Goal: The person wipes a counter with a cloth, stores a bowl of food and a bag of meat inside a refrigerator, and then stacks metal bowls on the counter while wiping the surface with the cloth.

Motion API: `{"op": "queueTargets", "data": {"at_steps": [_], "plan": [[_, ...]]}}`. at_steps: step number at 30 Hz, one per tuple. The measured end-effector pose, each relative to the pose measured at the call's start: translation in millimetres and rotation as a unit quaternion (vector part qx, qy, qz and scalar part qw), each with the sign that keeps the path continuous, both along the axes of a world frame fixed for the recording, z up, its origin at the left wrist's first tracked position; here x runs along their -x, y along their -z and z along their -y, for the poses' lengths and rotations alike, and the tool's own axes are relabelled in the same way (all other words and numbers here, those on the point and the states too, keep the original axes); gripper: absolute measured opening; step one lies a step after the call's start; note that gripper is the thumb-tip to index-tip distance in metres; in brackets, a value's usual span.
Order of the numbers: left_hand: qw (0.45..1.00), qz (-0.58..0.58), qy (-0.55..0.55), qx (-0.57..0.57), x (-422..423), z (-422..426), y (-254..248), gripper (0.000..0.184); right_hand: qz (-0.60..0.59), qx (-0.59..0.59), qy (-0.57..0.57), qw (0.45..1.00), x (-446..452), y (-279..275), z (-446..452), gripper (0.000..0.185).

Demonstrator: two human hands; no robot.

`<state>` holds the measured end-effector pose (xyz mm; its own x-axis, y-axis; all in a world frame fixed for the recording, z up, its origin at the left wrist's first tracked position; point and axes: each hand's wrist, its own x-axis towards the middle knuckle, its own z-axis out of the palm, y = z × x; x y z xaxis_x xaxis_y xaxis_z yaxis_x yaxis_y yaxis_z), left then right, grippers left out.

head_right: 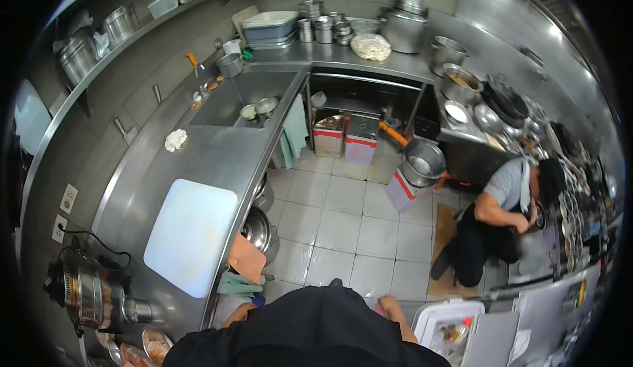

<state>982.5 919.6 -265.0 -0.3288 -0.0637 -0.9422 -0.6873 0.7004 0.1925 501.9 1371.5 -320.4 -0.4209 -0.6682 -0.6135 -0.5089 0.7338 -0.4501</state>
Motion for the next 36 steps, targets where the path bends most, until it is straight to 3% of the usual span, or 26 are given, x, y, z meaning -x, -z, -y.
{"op": "queueTargets", "data": {"at_steps": [1, 2, 3, 4, 6, 8, 11, 15, 20, 24, 26, 28, 31, 32, 34, 36], "plan": [[1.0, 0.003, -0.012, -0.006, 6, 5, -7, 0.028, 0.118, 0.022, 0.183, 0.976, 33, -25, 35, 0.026], [0.994, -0.067, -0.069, 0.046, 6, 8, -25, 0.028, 0.227, 0.037, 0.361, 0.904, 68, -55, 78, 0.021], [0.978, -0.136, -0.125, 0.098, 13, 7, -36, 0.028, 0.214, 0.078, 0.384, 0.895, 100, -78, 115, 0.021], [0.978, -0.132, -0.136, 0.09, 16, 12, -20, 0.028, 0.206, 0.102, 0.338, 0.913, 138, -91, 150, 0.023], [0.936, -0.199, -0.282, -0.065, 28, 28, 6, 0.027, 0.194, 0.14, 0.303, 0.923, 203, -132, 228, 0.031], [0.904, -0.128, -0.406, -0.036, 60, 35, 14, 0.028, 0.162, 0.204, 0.254, 0.932, 255, -168, 300, 0.029], [0.887, -0.115, -0.446, -0.02, 119, 59, 23, 0.028, 0.167, 0.241, 0.228, 0.928, 306, -239, 401, 0.028], [0.876, -0.13, -0.465, -0.013, 215, 131, 50, 0.029, 0.172, 0.284, 0.225, 0.916, 357, -292, 498, 0.026], [0.828, -0.199, -0.523, 0.033, 340, 240, 69, 0.031, 0.144, 0.238, 0.24, 0.93, 424, -312, 554, 0.024], [0.709, -0.263, -0.653, 0.034, 452, 318, 70, 0.032, 0.111, 0.246, 0.307, 0.913, 473, -305, 559, 0.024], [0.648, -0.236, -0.724, -0.016, 520, 360, 26, 0.034, 0.126, 0.265, 0.35, 0.89, 507, -289, 559, 0.023], [0.644, -0.308, -0.699, -0.053, 580, 392, 5, 0.034, 0.113, 0.266, 0.377, 0.88, 543, -289, 569, 0.021], [0.711, -0.31, -0.618, -0.127, 696, 444, -57, 0.033, 0.06, 0.366, 0.369, 0.852, 628, -273, 587, 0.026], [0.73, -0.327, -0.586, -0.134, 742, 461, -85, 0.034, -0.002, 0.407, 0.36, 0.84, 661, -272, 602, 0.023], [0.758, -0.401, -0.496, -0.139, 842, 490, -142, 0.038, -0.145, 0.378, 0.333, 0.851, 726, -309, 641, 0.021], [0.797, -0.479, -0.351, -0.109, 957, 524, -180, 0.037, -0.192, 0.456, 0.318, 0.809, 800, -330, 681, 0.021]]}}
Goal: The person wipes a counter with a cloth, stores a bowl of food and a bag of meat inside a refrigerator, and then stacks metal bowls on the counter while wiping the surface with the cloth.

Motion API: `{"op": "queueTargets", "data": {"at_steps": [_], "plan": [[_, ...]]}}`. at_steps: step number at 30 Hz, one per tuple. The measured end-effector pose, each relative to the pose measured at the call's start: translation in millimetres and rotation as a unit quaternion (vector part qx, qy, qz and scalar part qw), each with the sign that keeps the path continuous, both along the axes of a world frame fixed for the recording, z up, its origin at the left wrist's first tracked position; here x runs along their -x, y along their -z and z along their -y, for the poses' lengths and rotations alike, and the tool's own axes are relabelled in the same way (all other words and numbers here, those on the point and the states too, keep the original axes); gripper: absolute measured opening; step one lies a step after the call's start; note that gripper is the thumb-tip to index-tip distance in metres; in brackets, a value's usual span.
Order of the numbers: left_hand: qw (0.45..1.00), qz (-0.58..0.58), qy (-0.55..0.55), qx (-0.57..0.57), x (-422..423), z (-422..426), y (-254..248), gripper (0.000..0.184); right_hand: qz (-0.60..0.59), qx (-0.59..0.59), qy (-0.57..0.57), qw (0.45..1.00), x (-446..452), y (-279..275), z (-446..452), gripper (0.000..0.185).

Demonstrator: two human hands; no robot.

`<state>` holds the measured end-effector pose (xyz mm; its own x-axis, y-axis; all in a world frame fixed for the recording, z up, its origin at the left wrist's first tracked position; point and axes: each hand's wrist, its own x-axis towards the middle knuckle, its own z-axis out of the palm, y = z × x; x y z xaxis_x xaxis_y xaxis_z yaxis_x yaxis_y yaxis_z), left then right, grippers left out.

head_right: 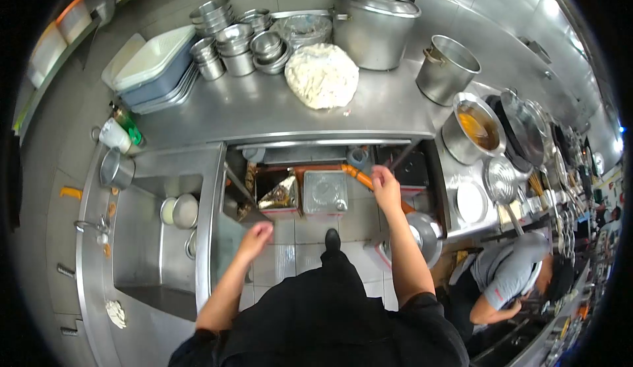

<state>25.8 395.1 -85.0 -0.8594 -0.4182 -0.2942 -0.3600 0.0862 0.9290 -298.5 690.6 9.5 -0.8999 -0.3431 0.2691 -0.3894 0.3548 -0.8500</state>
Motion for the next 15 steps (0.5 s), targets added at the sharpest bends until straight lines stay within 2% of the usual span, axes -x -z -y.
{"op": "queueTargets", "data": {"at_steps": [1, 2, 3, 6, 7, 9, 10, 11, 13, 14, 15], "plan": [[0.993, -0.027, 0.02, 0.112, 58, 9, -31, 0.04, -0.035, 0.004, 0.01, 0.999, 40, -4, 20, 0.022], [0.994, -0.008, 0.018, 0.103, 113, 6, -91, 0.053, -0.07, 0.008, 0.021, 0.997, 77, -7, 38, 0.022], [0.989, -0.027, 0.028, 0.14, 168, 7, -133, 0.052, -0.078, 0.016, 0.032, 0.996, 112, -9, 56, 0.023], [0.966, -0.074, 0.033, 0.245, 323, 13, -218, 0.051, -0.156, -0.003, 0.073, 0.985, 194, -5, 100, 0.022], [0.959, -0.092, 0.027, 0.265, 372, 21, -226, 0.052, -0.155, 0.002, 0.075, 0.985, 214, -3, 108, 0.022], [0.933, -0.108, 0.009, 0.343, 460, 40, -226, 0.054, -0.235, -0.075, 0.095, 0.964, 227, 13, 116, 0.02], [0.91, -0.105, -0.004, 0.402, 498, 52, -218, 0.055, -0.223, -0.065, 0.089, 0.969, 228, 14, 119, 0.02], [0.909, -0.104, -0.002, 0.404, 532, 63, -212, 0.055, -0.217, -0.076, 0.087, 0.969, 230, 16, 119, 0.021], [0.858, -0.086, -0.016, 0.507, 580, 74, -205, 0.057, -0.21, -0.087, 0.084, 0.97, 233, 17, 115, 0.021], [0.857, -0.086, -0.015, 0.508, 596, 75, -203, 0.057, -0.234, -0.087, 0.08, 0.965, 236, 17, 114, 0.02], [0.845, -0.036, -0.015, 0.533, 609, 74, -206, 0.056, -0.257, -0.089, 0.077, 0.959, 238, 17, 113, 0.02]]}}
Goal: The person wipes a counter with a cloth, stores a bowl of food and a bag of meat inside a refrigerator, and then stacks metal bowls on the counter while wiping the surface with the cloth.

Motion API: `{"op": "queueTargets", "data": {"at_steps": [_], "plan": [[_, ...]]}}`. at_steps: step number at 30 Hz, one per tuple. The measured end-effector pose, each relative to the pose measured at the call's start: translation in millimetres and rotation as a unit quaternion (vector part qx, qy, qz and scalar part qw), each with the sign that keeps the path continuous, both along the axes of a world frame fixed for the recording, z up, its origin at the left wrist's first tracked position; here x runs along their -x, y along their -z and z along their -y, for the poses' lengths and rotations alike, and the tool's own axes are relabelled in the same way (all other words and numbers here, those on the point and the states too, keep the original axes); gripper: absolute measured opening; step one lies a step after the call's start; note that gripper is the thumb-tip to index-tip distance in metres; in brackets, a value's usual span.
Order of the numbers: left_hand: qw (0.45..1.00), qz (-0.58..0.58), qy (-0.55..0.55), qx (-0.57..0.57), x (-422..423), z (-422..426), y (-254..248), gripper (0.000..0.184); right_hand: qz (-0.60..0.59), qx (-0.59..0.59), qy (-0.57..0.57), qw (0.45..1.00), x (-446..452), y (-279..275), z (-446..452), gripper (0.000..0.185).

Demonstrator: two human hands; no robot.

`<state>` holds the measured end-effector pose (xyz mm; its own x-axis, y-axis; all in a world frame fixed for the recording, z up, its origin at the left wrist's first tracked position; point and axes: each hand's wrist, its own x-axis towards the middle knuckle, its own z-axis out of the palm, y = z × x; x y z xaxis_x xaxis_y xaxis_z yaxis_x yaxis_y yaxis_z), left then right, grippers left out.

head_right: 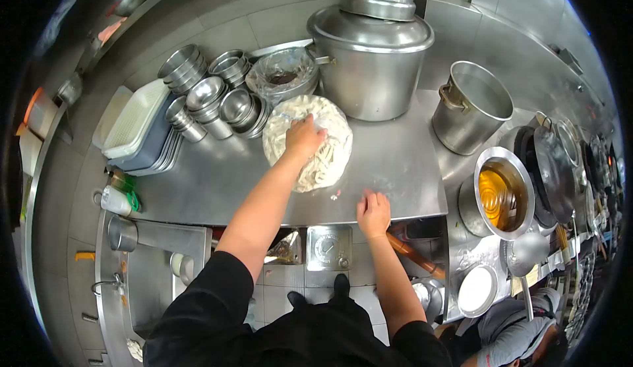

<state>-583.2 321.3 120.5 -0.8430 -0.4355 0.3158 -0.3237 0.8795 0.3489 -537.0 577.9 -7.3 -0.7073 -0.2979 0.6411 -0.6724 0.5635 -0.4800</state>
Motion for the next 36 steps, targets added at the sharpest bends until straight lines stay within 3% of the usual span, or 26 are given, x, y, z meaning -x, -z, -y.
{"op": "queueTargets", "data": {"at_steps": [2, 5, 10, 13, 15, 20, 24, 26, 27, 29, 33, 36], "plan": [[0.993, 0.082, -0.061, 0.05, 18, -3, -6, 0.054, -0.004, -0.017, 0.001, 1.0, 1, 0, -3, 0.02], [0.988, 0.133, -0.066, 0.044, 35, 6, -16, 0.051, -0.01, -0.038, -0.001, 0.999, 2, -4, 0, 0.019], [0.985, 0.166, -0.012, 0.036, 47, 32, -17, 0.043, -0.019, -0.05, -0.003, 0.999, 5, -4, 2, 0.018], [0.99, 0.14, 0.006, -0.026, 52, 51, -3, 0.041, -0.009, -0.058, -0.003, 0.998, 5, -1, 1, 0.018], [0.985, 0.064, -0.006, -0.158, 54, 63, -5, 0.043, -0.013, -0.057, 0.001, 0.998, 3, -4, 0, 0.017], [0.994, -0.033, 0.006, -0.102, 48, 60, -28, 0.029, -0.014, -0.053, 0.002, 0.998, 6, -2, -2, 0.017], [0.988, -0.091, 0.002, -0.127, 47, 52, -3, 0.025, -0.005, -0.059, 0.002, 0.998, 4, 0, -4, 0.02], [0.958, -0.197, -0.083, -0.192, 59, 60, 24, 0.02, -0.01, -0.05, 0.002, 0.999, 4, -2, -3, 0.02], [0.959, -0.197, -0.08, -0.189, 63, 62, 24, 0.02, -0.012, -0.046, -0.001, 0.999, 5, -3, -3, 0.02], [0.924, -0.224, -0.107, -0.291, 72, 67, 24, 0.017, -0.017, -0.042, -0.004, 0.999, 7, -3, -4, 0.021], [0.89, -0.283, -0.08, -0.348, 57, 57, -14, 0.016, 0.002, -0.057, -0.007, 0.998, 6, -1, -6, 0.021], [0.853, -0.309, 0.001, -0.42, 36, 77, -33, 0.006, 0.011, -0.068, -0.013, 0.998, 5, 0, -2, 0.021]]}}
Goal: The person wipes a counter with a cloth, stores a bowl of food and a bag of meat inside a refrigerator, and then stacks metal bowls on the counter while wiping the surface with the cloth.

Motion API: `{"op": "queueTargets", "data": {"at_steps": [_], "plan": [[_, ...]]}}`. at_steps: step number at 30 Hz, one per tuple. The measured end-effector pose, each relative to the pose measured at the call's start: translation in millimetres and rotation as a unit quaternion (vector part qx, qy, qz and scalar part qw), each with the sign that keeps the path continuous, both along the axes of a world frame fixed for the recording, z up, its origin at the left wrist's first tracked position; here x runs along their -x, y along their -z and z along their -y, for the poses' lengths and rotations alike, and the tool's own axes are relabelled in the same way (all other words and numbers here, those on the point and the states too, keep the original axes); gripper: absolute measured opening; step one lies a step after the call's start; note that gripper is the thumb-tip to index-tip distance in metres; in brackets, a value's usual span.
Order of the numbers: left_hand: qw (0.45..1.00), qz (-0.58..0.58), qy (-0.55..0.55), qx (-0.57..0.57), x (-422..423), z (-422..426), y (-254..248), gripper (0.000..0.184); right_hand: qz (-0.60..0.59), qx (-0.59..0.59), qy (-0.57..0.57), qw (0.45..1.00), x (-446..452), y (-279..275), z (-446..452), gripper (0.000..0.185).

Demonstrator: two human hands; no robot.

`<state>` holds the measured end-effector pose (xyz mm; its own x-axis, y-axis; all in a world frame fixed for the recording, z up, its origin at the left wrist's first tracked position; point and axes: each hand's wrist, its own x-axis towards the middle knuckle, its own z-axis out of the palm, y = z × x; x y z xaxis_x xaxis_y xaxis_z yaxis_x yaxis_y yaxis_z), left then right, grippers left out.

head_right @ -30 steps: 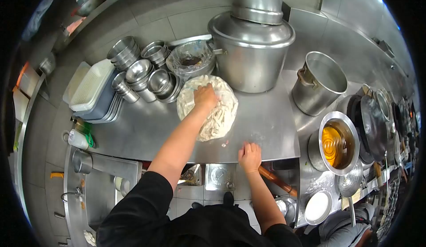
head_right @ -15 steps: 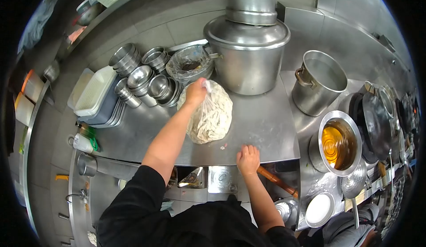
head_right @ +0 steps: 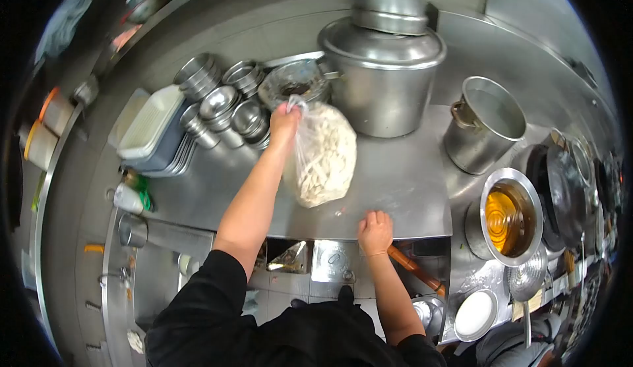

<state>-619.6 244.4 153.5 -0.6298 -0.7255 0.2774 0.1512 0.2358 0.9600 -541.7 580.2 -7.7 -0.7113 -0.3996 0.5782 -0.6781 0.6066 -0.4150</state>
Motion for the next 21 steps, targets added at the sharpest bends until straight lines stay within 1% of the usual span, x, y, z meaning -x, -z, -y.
{"op": "queueTargets", "data": {"at_steps": [1, 2, 4, 5, 7, 9, 11, 13, 15, 17, 19, 21], "plan": [[1.0, -0.016, -0.003, 0.006, -14, -5, -20, 0.006, -0.002, -0.01, 0.006, 1.0, 1, 1, 1, 0.021], [0.999, -0.031, -0.008, 0.012, -31, -13, -46, 0.006, -0.002, -0.013, -0.013, 1.0, 0, 1, 2, 0.021], [0.997, -0.072, 0.004, -0.003, -68, -25, -88, 0.006, 0.013, -0.006, 0.011, 1.0, -4, 2, 2, 0.021], [0.997, -0.069, -0.017, 0.01, -87, -27, -103, 0.007, 0.012, -0.011, -0.015, 1.0, -4, 3, 1, 0.021], [0.995, -0.065, -0.072, 0.02, -131, -28, -126, 0.009, 0.03, 0.0, -0.005, 1.0, -4, 7, 2, 0.022], [0.99, -0.129, -0.063, -0.001, -185, -27, -141, 0.01, 0.027, -0.002, -0.007, 1.0, -7, 8, 2, 0.021], [0.986, -0.125, -0.114, -0.01, -250, -35, -153, 0.01, 0.034, -0.016, -0.012, 0.999, -8, 9, 1, 0.021], [0.978, -0.127, -0.162, -0.022, -320, -45, -155, 0.01, 0.024, -0.012, -0.011, 1.0, -4, 21, 0, 0.023], [0.969, -0.062, -0.238, 0.033, -395, -56, -151, 0.011, 0.014, 0.001, -0.012, 1.0, -4, 26, 1, 0.026], [0.95, -0.049, -0.305, 0.038, -470, -64, -133, 0.009, 0.047, -0.007, -0.02, 0.999, 0, 31, -1, 0.031], [0.924, -0.054, -0.375, 0.053, -551, -69, -107, 0.012, 0.035, 0.04, -0.056, 0.997, 17, 52, -7, 0.032], [0.9, -0.044, -0.43, 0.053, -636, -84, -91, 0.011, 0.083, 0.078, -0.055, 0.992, -12, 36, -4, 0.032]]}}
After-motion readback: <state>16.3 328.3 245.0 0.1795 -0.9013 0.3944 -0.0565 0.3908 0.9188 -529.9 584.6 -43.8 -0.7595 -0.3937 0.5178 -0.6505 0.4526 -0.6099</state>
